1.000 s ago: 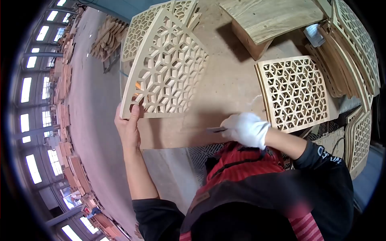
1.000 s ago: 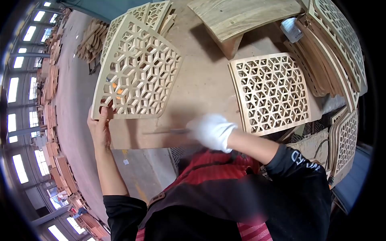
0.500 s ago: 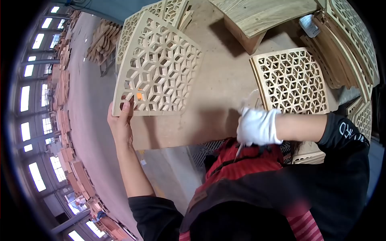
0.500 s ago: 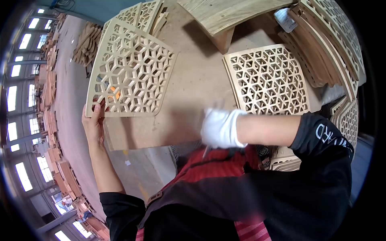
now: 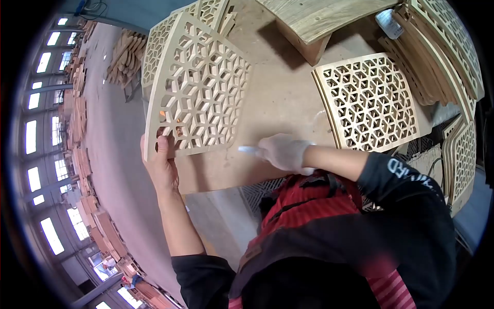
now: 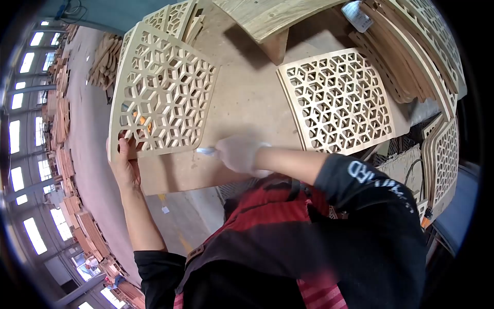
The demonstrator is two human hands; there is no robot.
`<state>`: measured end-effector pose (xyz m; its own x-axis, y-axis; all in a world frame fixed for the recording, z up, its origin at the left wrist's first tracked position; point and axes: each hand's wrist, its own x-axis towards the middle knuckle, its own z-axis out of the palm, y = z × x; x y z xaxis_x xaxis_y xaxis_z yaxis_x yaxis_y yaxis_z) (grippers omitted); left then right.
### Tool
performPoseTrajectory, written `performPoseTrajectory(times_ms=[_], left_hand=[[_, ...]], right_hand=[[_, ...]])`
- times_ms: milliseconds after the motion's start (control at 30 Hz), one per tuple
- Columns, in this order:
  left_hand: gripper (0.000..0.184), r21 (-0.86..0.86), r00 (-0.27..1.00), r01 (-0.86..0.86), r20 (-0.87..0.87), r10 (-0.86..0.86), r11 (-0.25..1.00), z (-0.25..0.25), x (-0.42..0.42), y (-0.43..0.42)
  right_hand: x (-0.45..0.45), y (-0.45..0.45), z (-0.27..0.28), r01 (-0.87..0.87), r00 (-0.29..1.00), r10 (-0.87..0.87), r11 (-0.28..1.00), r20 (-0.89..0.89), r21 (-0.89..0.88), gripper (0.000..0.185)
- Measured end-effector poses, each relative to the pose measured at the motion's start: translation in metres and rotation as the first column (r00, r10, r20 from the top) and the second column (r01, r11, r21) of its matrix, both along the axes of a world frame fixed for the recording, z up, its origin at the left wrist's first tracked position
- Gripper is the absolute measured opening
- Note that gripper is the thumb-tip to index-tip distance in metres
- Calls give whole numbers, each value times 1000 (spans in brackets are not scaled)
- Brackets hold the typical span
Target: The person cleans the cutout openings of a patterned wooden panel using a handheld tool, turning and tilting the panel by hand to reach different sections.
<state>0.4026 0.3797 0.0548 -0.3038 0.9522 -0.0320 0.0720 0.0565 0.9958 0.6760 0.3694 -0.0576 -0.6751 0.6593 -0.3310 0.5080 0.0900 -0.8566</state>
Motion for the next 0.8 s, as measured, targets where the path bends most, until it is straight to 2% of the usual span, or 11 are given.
performPoseTrajectory(times_ms=[67, 233, 333, 433, 500, 600, 633, 667, 733, 800], left_hand=[[48, 0, 1000, 6, -17, -6, 1000, -1, 1, -3], [46, 19, 999, 7, -49, -6, 1000, 0, 4, -5], [42, 13, 999, 18, -50, -17, 1000, 2, 6, -7], [40, 10, 999, 4, -51, -4, 1000, 6, 11, -8], [41, 4, 998, -13, -57, 13, 1000, 4, 9, -8], [43, -17, 999, 30, -20, -31, 999, 6, 9, -9], [44, -12, 1000, 14, -24, -14, 1000, 5, 9, -8], [45, -7, 1000, -4, -28, 4, 1000, 3, 9, -6], [48, -11, 999, -24, -25, 23, 1000, 1, 8, -7], [51, -20, 1000, -26, -9, 26, 999, 1, 7, -5]], right_hand=[[-40, 5, -34, -17, 999, 18, 1000, -43, 23, 27], [-78, 22, -29, -53, 990, 16, 964, -140, -259, 31], [-86, 27, -26, -68, 989, 3, 893, -145, -445, 33], [-86, 32, -33, -65, 987, -59, 700, -148, -711, 36], [-88, 35, -48, -82, 971, -161, 478, -179, -875, 37], [-90, 36, -57, -54, 988, -95, 532, -123, -845, 37], [-87, 38, -43, -109, 991, 28, 729, -130, -676, 37], [-83, 39, -28, -181, 983, 149, 869, -105, -461, 37], [-80, 39, -24, -241, 970, 222, 926, -98, -291, 35], [-84, 41, -41, -205, 973, 139, 882, -182, -425, 31]])
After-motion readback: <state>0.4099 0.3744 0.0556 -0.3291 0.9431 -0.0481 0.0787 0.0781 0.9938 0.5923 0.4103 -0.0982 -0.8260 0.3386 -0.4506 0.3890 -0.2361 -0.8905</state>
